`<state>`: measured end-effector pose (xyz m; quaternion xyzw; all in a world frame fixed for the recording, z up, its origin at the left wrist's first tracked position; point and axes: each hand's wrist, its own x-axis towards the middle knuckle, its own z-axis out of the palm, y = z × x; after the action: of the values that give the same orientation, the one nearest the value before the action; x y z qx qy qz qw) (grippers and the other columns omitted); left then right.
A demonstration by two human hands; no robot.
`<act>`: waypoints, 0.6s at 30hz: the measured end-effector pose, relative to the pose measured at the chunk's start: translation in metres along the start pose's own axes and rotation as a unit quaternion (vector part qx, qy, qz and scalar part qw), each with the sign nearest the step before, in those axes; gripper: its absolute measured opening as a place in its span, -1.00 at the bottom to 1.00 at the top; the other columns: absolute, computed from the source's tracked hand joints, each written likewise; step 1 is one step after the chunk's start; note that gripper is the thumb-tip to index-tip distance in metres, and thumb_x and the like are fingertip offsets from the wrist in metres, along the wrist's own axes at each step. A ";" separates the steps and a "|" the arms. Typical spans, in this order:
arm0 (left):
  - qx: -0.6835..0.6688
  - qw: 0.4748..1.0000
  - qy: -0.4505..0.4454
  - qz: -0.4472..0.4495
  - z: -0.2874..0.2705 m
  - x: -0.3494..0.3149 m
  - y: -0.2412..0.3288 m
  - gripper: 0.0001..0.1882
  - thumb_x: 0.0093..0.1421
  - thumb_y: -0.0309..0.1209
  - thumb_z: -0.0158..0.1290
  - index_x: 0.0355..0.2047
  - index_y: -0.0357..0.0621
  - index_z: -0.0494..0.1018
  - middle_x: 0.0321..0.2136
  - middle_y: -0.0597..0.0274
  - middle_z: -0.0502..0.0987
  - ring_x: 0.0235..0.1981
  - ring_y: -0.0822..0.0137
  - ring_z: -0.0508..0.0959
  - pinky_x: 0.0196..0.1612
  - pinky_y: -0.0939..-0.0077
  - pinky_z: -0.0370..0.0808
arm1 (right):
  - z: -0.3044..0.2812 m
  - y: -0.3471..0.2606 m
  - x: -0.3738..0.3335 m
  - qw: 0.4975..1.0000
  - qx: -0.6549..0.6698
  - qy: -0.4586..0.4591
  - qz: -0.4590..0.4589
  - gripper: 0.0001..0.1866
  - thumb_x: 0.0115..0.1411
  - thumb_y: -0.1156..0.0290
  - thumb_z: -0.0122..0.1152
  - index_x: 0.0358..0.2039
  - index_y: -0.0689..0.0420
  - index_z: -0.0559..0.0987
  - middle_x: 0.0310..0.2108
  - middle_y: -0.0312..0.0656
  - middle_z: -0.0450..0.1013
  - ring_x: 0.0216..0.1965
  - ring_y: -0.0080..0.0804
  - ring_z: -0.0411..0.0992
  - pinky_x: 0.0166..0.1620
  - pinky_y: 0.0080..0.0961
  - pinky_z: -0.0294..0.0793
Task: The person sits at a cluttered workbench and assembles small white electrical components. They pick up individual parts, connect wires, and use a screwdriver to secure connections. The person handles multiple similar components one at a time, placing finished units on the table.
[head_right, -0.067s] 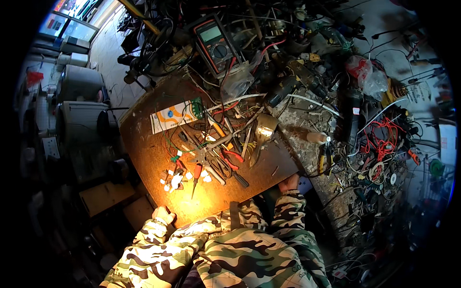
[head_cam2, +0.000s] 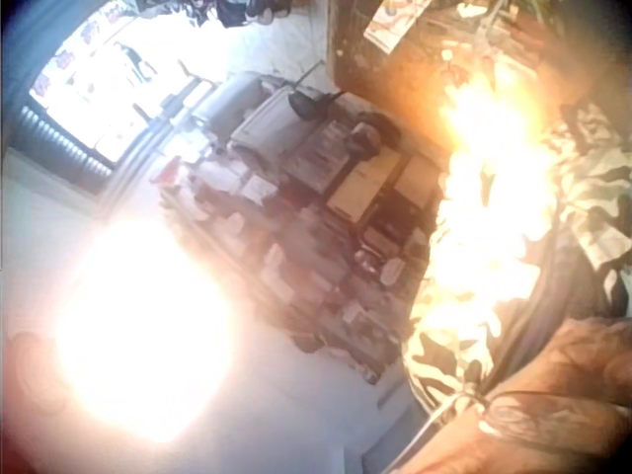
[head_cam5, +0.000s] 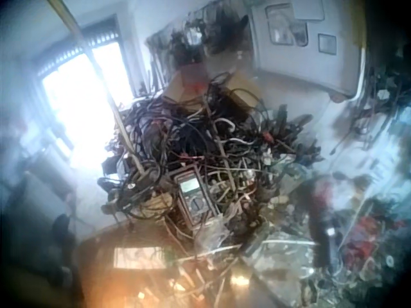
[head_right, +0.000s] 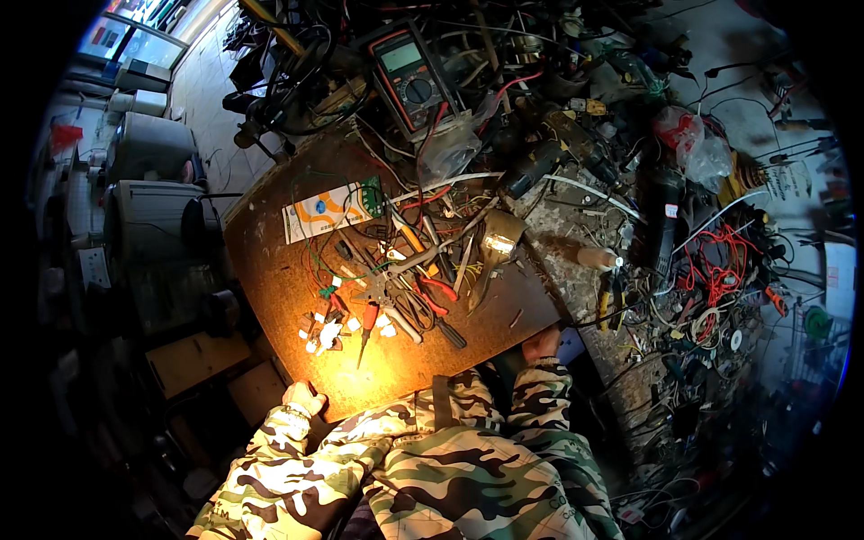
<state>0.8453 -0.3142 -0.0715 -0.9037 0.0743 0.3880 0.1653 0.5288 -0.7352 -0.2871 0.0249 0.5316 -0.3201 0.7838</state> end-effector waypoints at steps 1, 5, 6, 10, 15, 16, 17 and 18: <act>-0.006 1.000 -0.021 -0.008 0.000 -0.002 0.001 -0.54 -0.06 -0.09 0.22 -0.29 -0.24 0.62 -0.26 -0.18 0.64 -0.14 -0.12 0.63 -0.05 0.08 0.56 | -0.002 0.000 -0.002 0.999 -0.020 0.044 -0.008 -0.64 0.44 0.25 -0.08 0.11 0.15 0.48 -0.09 -0.13 0.52 -0.16 -0.23 0.49 -0.08 -0.24 0.52; -0.032 0.999 0.029 0.003 0.017 -0.004 -0.006 -0.60 -0.07 -0.13 0.23 -0.38 -0.24 0.59 -0.34 -0.18 0.63 -0.19 -0.13 0.63 -0.07 0.07 0.54 | -0.026 0.004 -0.036 0.925 -0.353 0.141 0.000 -0.72 0.38 0.26 0.01 -0.16 0.20 0.56 -0.51 -0.23 0.52 -0.59 -0.37 0.43 -0.48 -0.39 0.44; -0.034 0.999 0.034 0.010 0.009 0.000 -0.007 -0.62 -0.06 -0.14 0.23 -0.40 -0.23 0.59 -0.35 -0.17 0.63 -0.20 -0.13 0.63 -0.08 0.06 0.54 | -0.025 0.003 -0.059 0.875 -0.471 0.093 -0.058 -0.73 0.36 0.27 0.05 -0.18 0.22 0.56 -0.49 -0.16 0.53 -0.55 -0.30 0.46 -0.46 -0.34 0.45; -0.069 0.992 0.107 0.026 0.040 0.004 -0.021 -0.73 0.07 -0.22 0.12 -0.42 -0.21 0.55 -0.36 -0.12 0.61 -0.20 -0.16 0.58 -0.10 0.00 0.50 | 0.044 -0.010 -0.154 0.627 -0.708 -0.075 -0.317 -0.80 0.30 0.36 0.15 -0.30 0.26 0.55 -0.50 -0.01 0.50 -0.52 -0.12 0.51 -0.44 -0.22 0.43; -0.101 0.935 0.320 0.111 0.075 0.009 -0.030 -0.78 0.20 -0.34 0.03 -0.53 -0.15 0.53 -0.53 -0.01 0.55 -0.38 -0.09 0.56 -0.28 0.04 0.50 | 0.108 0.017 -0.143 0.502 -0.657 -0.195 -0.528 -0.90 0.27 0.46 0.17 -0.36 0.22 0.54 -0.61 -0.07 0.39 -0.65 -0.16 0.38 -0.51 -0.33 0.35; -0.105 0.936 0.326 0.085 0.093 0.016 -0.039 -0.79 0.18 -0.33 0.05 -0.57 -0.11 0.52 -0.56 0.05 0.53 -0.41 -0.06 0.54 -0.31 0.03 0.48 | 0.120 0.024 -0.134 0.510 -0.646 -0.210 -0.527 -0.90 0.26 0.45 0.18 -0.36 0.21 0.54 -0.60 -0.06 0.40 -0.64 -0.14 0.39 -0.51 -0.33 0.35; -0.144 0.945 0.284 0.071 0.127 0.029 -0.066 -0.79 0.17 -0.33 0.07 -0.60 -0.09 0.49 -0.60 0.10 0.50 -0.45 -0.04 0.52 -0.35 0.04 0.46 | 0.126 0.029 -0.123 0.517 -0.635 -0.229 -0.526 -0.90 0.25 0.44 0.20 -0.36 0.21 0.54 -0.60 -0.05 0.41 -0.63 -0.12 0.40 -0.50 -0.33 0.36; -0.115 0.913 0.378 0.099 0.103 0.014 -0.038 -0.77 0.16 -0.33 0.08 -0.62 -0.08 0.47 -0.63 0.12 0.47 -0.47 -0.02 0.50 -0.40 0.06 0.44 | 0.122 0.034 -0.113 0.498 -0.650 -0.224 -0.528 -0.91 0.21 0.47 0.23 -0.36 0.21 0.54 -0.58 -0.04 0.43 -0.60 -0.08 0.42 -0.49 -0.30 0.38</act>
<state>0.7952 -0.2420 -0.1385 -0.9836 0.1750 0.0382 -0.0198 0.6203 -0.7012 -0.1488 -0.8495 0.3109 -0.2332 0.3567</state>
